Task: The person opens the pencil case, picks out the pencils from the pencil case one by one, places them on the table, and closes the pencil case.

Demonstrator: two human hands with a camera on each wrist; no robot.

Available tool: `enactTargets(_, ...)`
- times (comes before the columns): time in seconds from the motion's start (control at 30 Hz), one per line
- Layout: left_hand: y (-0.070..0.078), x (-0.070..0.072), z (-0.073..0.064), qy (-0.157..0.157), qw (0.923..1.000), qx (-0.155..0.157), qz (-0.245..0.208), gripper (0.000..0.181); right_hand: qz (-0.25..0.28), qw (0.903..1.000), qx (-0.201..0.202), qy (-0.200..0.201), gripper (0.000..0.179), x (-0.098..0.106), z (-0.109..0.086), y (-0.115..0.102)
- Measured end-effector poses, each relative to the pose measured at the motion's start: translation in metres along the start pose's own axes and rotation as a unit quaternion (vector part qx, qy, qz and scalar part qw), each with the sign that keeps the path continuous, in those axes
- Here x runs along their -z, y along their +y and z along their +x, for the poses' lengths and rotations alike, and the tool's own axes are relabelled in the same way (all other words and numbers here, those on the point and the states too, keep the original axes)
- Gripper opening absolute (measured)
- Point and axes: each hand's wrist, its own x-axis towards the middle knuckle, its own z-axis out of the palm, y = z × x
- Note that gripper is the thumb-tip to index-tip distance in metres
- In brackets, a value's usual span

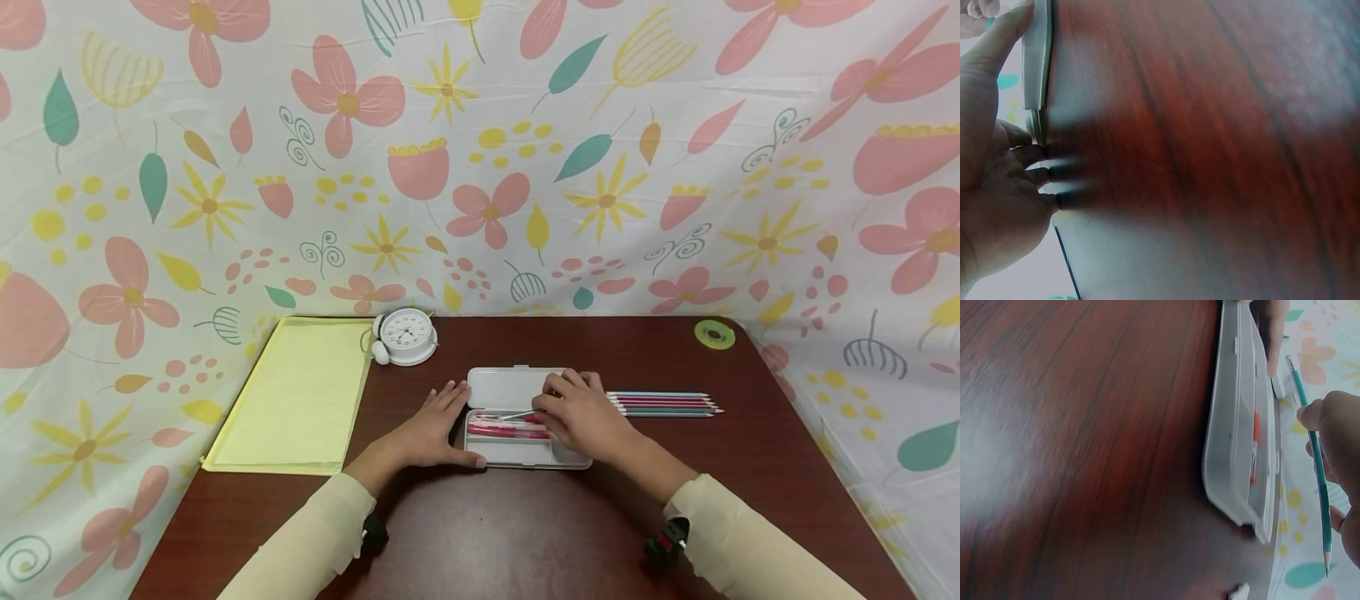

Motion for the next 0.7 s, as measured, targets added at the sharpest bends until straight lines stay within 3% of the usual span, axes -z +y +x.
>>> enactTargets(0.3, 0.002, 0.0, -0.001, 0.001, 1.0, 0.001, -0.002, 0.132, -0.002, 0.9998, -0.021, 0.0, 0.014, 0.01, -0.023, 0.023)
enactTargets(0.7, 0.001, -0.001, 0.0, -0.002, 1.0, 0.005, 0.002, 0.132, 0.018, 0.9966, -0.068, 0.042, 0.021, 0.018, -0.063, 0.069)
